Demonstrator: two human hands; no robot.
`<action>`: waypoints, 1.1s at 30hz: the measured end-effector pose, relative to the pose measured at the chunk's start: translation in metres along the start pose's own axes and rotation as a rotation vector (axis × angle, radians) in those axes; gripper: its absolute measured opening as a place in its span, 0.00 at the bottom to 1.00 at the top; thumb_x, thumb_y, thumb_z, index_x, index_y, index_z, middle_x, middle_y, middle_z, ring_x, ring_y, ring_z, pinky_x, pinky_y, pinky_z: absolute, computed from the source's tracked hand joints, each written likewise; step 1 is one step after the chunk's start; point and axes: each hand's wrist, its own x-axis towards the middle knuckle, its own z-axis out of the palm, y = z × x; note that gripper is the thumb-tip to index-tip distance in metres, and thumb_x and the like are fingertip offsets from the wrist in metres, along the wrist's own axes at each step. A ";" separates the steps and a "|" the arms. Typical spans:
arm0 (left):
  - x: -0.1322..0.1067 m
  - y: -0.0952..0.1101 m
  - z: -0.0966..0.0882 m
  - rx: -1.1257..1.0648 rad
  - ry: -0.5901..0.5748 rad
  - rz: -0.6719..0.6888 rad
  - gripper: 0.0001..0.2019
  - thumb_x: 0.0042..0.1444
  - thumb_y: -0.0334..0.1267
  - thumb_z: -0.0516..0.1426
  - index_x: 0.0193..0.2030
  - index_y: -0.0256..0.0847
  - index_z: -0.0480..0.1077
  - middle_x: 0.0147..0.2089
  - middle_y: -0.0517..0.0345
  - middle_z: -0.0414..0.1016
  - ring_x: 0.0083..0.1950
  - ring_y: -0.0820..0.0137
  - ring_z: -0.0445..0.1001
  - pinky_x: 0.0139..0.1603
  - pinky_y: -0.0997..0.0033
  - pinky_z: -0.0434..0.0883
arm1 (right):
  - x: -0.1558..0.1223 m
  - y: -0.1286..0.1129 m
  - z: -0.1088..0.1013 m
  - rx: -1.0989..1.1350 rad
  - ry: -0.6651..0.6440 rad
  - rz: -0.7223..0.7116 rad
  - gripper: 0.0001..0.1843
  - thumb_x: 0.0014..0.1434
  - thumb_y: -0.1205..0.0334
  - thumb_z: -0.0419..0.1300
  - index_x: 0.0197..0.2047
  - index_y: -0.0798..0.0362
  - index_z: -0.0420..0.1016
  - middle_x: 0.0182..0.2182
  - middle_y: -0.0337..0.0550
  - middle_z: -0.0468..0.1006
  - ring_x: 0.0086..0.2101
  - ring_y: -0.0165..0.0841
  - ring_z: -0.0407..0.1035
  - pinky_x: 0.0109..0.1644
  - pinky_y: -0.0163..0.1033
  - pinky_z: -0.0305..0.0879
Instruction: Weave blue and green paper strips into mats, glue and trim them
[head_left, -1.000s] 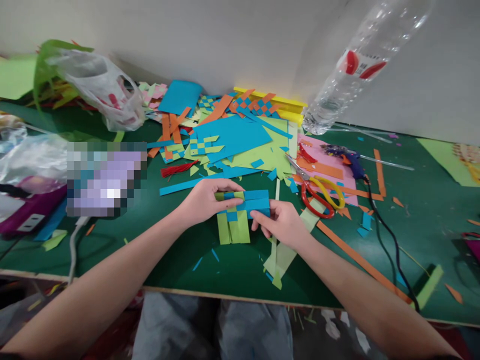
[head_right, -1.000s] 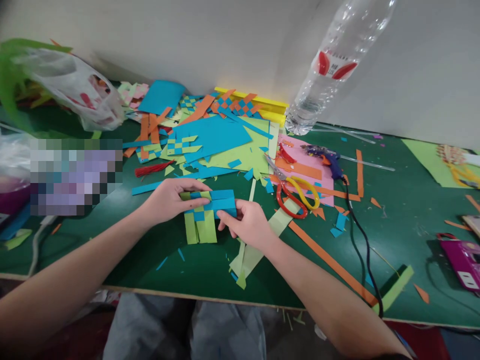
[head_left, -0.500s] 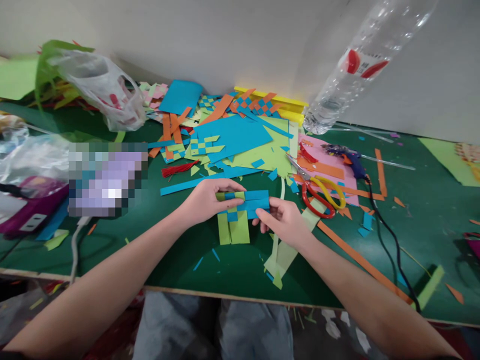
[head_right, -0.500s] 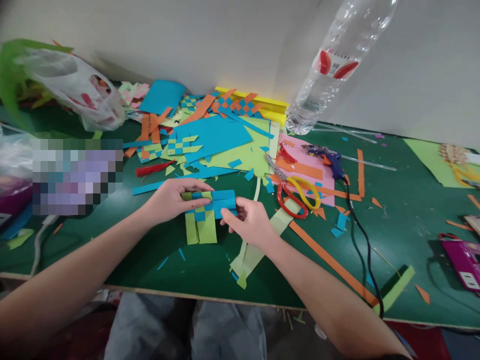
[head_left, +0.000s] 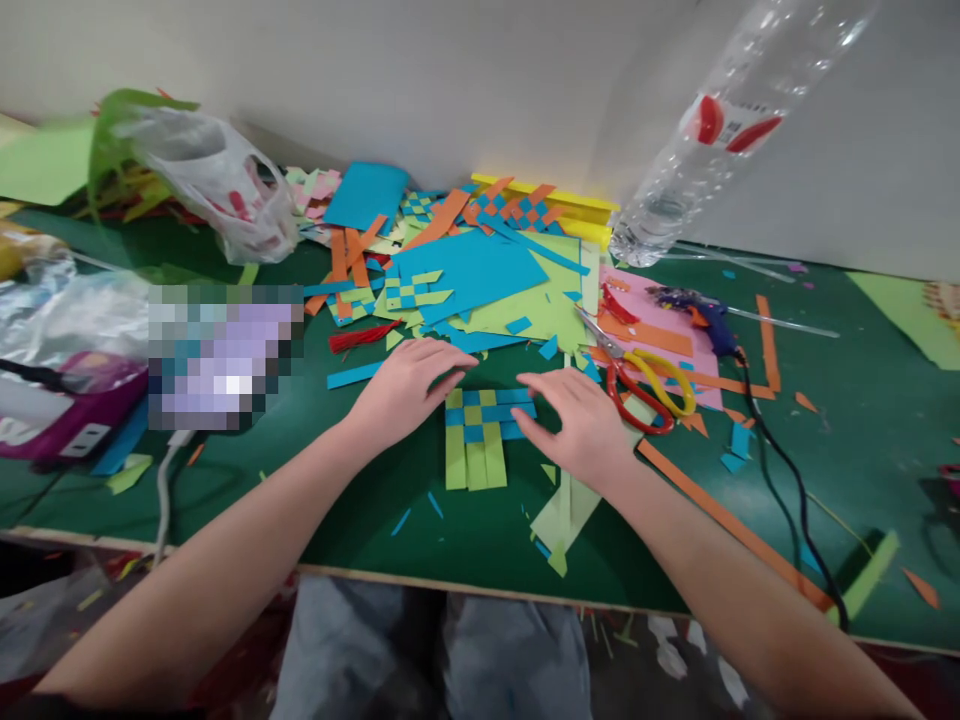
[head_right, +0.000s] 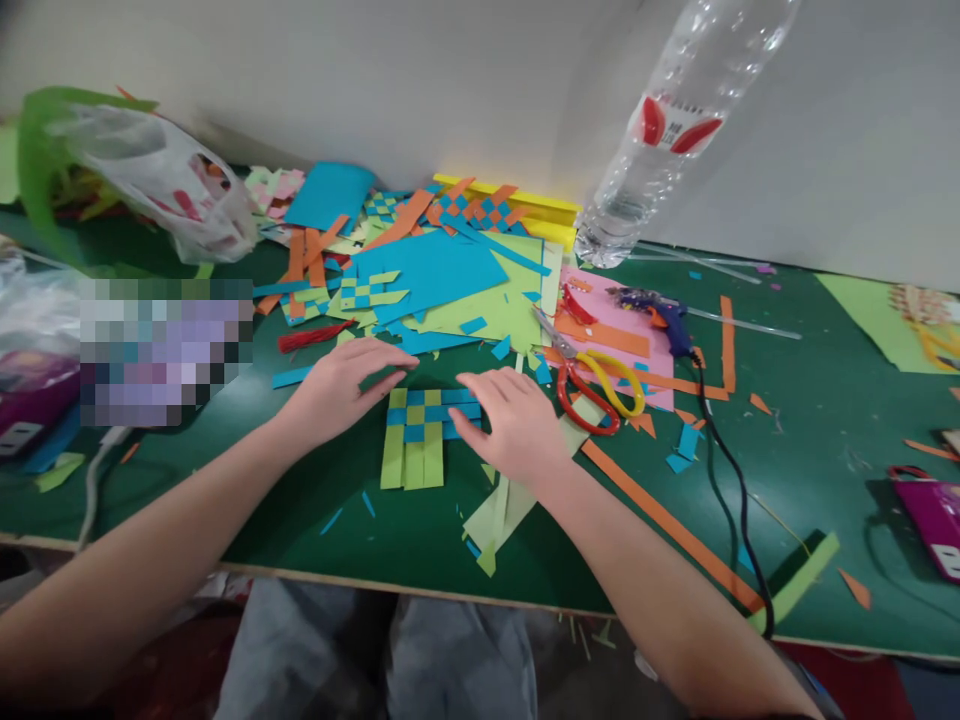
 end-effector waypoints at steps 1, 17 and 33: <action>-0.001 -0.001 0.000 0.035 -0.007 0.003 0.10 0.64 0.36 0.52 0.46 0.40 0.73 0.45 0.53 0.79 0.48 0.64 0.75 0.51 0.60 0.70 | 0.001 0.001 0.001 0.039 -0.041 -0.067 0.17 0.64 0.56 0.55 0.51 0.56 0.71 0.42 0.48 0.79 0.45 0.38 0.72 0.50 0.45 0.68; -0.004 -0.009 0.003 0.080 -0.065 -0.004 0.13 0.65 0.40 0.52 0.52 0.39 0.69 0.52 0.51 0.74 0.54 0.63 0.71 0.56 0.59 0.68 | 0.001 0.007 0.006 0.004 -0.203 -0.027 0.14 0.65 0.57 0.54 0.48 0.55 0.74 0.50 0.46 0.77 0.53 0.38 0.68 0.67 0.54 0.54; -0.008 -0.008 0.004 0.169 -0.242 0.040 0.33 0.60 0.59 0.51 0.66 0.42 0.56 0.62 0.47 0.64 0.64 0.56 0.59 0.64 0.51 0.59 | 0.002 0.003 0.011 0.084 -0.243 -0.175 0.20 0.66 0.69 0.47 0.60 0.59 0.67 0.61 0.52 0.67 0.61 0.39 0.60 0.65 0.51 0.61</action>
